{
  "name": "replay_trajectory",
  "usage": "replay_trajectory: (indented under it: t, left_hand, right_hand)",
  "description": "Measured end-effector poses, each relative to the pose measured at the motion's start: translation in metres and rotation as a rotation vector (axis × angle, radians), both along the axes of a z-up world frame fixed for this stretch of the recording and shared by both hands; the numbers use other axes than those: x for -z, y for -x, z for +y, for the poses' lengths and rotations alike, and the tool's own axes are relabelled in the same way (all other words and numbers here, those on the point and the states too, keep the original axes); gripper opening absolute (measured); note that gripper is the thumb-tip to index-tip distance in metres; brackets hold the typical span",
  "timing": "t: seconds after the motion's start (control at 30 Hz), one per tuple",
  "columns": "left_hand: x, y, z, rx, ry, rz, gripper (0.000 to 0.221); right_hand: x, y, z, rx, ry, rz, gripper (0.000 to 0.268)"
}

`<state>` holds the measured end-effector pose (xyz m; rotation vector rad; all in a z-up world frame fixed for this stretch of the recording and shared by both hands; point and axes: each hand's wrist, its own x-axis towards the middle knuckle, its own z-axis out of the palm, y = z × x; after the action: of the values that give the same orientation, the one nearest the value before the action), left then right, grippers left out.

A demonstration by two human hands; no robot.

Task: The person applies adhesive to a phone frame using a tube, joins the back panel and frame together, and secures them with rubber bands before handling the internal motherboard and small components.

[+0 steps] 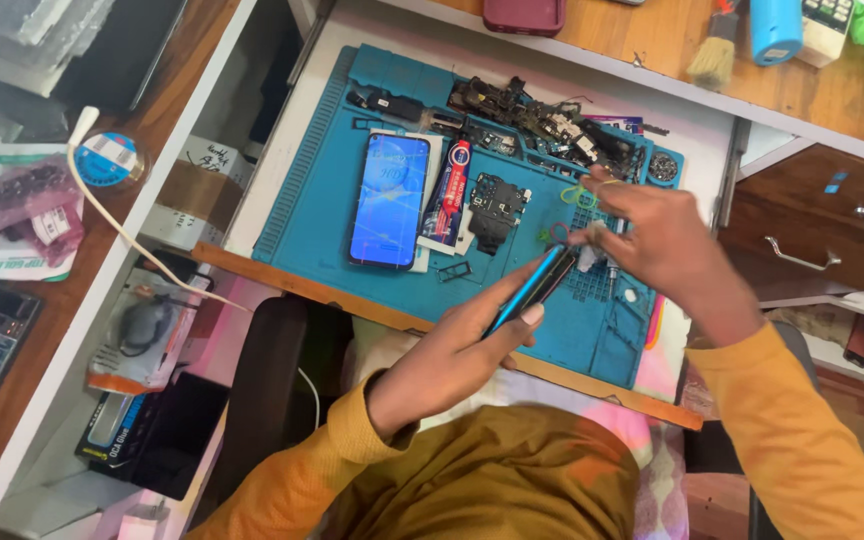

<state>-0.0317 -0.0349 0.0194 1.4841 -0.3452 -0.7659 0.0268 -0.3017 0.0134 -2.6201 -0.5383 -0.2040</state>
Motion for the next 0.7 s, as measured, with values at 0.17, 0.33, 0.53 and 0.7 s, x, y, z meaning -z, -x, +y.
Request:
replay_trajectory:
  t: [0.17, 0.33, 0.53, 0.7]
  left_hand:
    - [-0.010, 0.000, 0.003, -0.025, 0.113, -0.278, 0.059]
    - [-0.009, 0.004, 0.006, -0.004, 0.022, -0.425, 0.072]
    - [-0.014, 0.007, 0.010, 0.057, -0.083, -0.729, 0.088]
    - [-0.034, 0.002, 0.014, 0.067, 0.018, -0.683, 0.090]
  right_hand:
    - [-0.024, 0.014, 0.000, 0.108, -0.552, 0.558, 0.060]
    - [-0.036, 0.019, -0.001, -0.279, -0.840, 0.586, 0.083]
    - [-0.039, 0.043, 0.014, -0.370, -0.684, 0.554, 0.086]
    - [-0.026, 0.053, 0.024, -0.200, -0.732, 0.222, 0.020]
